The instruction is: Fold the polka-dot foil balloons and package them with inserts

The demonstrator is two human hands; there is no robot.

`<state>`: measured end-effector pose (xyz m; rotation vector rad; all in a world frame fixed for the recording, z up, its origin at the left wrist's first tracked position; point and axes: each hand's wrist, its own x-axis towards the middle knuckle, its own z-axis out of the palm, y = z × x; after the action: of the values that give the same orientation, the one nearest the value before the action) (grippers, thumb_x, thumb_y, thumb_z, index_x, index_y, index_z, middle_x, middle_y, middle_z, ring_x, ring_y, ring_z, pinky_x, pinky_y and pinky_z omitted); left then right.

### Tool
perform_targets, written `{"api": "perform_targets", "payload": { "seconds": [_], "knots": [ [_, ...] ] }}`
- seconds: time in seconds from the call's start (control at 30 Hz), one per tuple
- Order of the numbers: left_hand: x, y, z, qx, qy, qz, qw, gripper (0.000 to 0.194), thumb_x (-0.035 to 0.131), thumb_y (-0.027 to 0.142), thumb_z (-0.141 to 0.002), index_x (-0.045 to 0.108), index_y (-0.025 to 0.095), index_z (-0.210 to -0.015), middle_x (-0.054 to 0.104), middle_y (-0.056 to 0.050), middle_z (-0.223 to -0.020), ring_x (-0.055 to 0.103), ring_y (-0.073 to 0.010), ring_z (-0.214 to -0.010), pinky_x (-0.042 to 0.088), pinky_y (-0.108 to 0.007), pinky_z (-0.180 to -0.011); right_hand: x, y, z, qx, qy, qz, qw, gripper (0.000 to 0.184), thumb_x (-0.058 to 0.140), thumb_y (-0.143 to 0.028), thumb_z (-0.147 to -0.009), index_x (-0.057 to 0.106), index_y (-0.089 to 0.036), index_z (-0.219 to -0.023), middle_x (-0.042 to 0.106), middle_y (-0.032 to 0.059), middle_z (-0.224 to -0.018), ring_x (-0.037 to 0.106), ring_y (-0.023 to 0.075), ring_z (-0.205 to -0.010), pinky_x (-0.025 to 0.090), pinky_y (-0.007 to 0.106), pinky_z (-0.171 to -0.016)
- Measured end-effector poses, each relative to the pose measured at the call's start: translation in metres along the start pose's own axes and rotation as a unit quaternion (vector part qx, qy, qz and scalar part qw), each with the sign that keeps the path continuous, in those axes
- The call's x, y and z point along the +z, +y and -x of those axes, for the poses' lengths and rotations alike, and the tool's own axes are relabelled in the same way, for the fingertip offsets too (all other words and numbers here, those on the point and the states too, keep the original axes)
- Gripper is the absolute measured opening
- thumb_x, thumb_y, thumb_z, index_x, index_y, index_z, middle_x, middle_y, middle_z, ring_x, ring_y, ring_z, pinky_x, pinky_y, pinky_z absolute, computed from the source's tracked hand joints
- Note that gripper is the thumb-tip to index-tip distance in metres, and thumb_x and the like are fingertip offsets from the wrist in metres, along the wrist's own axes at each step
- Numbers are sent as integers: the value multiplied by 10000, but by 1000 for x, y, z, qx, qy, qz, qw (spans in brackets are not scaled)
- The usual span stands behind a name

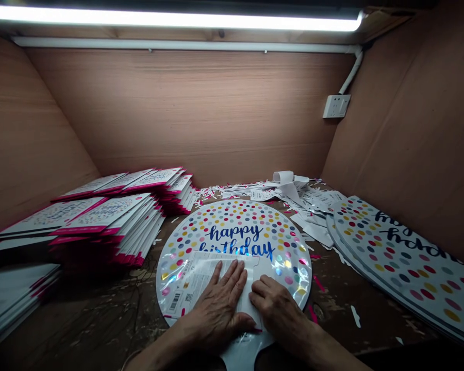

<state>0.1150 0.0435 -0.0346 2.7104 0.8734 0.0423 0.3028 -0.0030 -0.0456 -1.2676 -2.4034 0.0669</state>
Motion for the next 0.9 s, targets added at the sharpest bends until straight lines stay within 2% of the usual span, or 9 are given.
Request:
{"api": "perform_targets", "payload": {
  "seconds": [0.17, 0.23, 0.37, 0.47, 0.6, 0.63, 0.7, 0.8, 0.9],
  "knots": [
    [2, 0, 0, 7, 1, -10, 1000, 788, 129, 642, -885, 134, 72, -1428, 33, -157, -1480, -61, -257, -1368, -37, -516, -1095, 1, -3, -3, -74, -43, 142, 986, 124, 591, -34, -723, 562, -149, -761, 563, 50, -778, 513, 202, -731, 447, 305, -644],
    [4, -1, 1, 13, 5, -17, 1000, 738, 133, 597, -911, 139, 70, -1428, 34, -158, -1480, -64, -257, -1368, -36, -517, -1095, 2, -5, -1, -111, -49, 217, 969, 137, 525, -34, -737, 589, -118, -824, 566, 86, -788, 519, 229, -749, 459, 349, -687],
    [8, -3, 2, 16, 20, -37, 999, 674, 177, 537, -931, 161, 79, -1426, 39, -148, -1484, -61, -258, -1368, -27, -515, -1098, -1, -9, 1, -185, -31, 323, 928, 321, 402, -6, -743, 604, -64, -986, 597, 161, -934, 533, 265, -854, 447, 404, -804],
    [11, -3, 3, 13, 27, -40, 999, 634, 179, 493, -940, 172, 85, -1425, 62, -140, -1486, -54, -253, -1369, -29, -515, -1099, -10, -13, -2, -233, -66, 356, 902, 357, 367, -15, -726, 625, -76, -964, 617, 154, -905, 546, 266, -821, 466, 396, -760],
    [11, -2, 2, 7, 28, -32, 999, 625, 215, 474, -939, 178, 82, -1423, 69, -138, -1486, -53, -241, -1371, -40, -503, -1103, -17, -17, -11, -278, -32, 307, 909, 382, 336, -15, -736, 632, -62, -973, 632, 164, -952, 562, 265, -876, 483, 361, -743],
    [10, -1, 2, 8, 26, -28, 999, 632, 222, 482, -937, 172, 82, -1424, 65, -138, -1486, -53, -240, -1371, -42, -502, -1103, -18, -15, -16, -276, -20, 289, 916, 375, 336, -22, -745, 633, -72, -968, 631, 158, -966, 559, 259, -895, 482, 348, -744],
    [8, 0, 3, 8, 25, -17, 1000, 664, 220, 519, -931, 153, 84, -1428, 59, -142, -1486, -55, -241, -1371, -44, -503, -1102, -22, -3, -26, -239, -2, 265, 934, 341, 333, -19, -747, 643, -127, -839, 634, 122, -822, 565, 227, -765, 474, 329, -638],
    [2, -1, 4, 15, 21, 4, 1000, 757, 210, 614, -897, 137, 82, -1431, 68, -154, -1482, -48, -250, -1371, -50, -509, -1096, -46, 34, -31, -118, 38, 285, 951, 360, 285, 45, -722, 551, -163, -600, 505, 68, -539, 424, 159, -464, 339, 313, -436],
    [-9, -8, 5, 43, 0, 40, 998, 822, 252, 678, -853, 157, 99, -1430, 99, -149, -1479, 8, -257, -1374, -39, -505, -1097, -79, 66, 0, -15, 71, 306, 949, 364, 252, 5, -800, 490, -168, -586, 475, 75, -549, 396, 132, -452, 288, 304, -424]
  ]
}}
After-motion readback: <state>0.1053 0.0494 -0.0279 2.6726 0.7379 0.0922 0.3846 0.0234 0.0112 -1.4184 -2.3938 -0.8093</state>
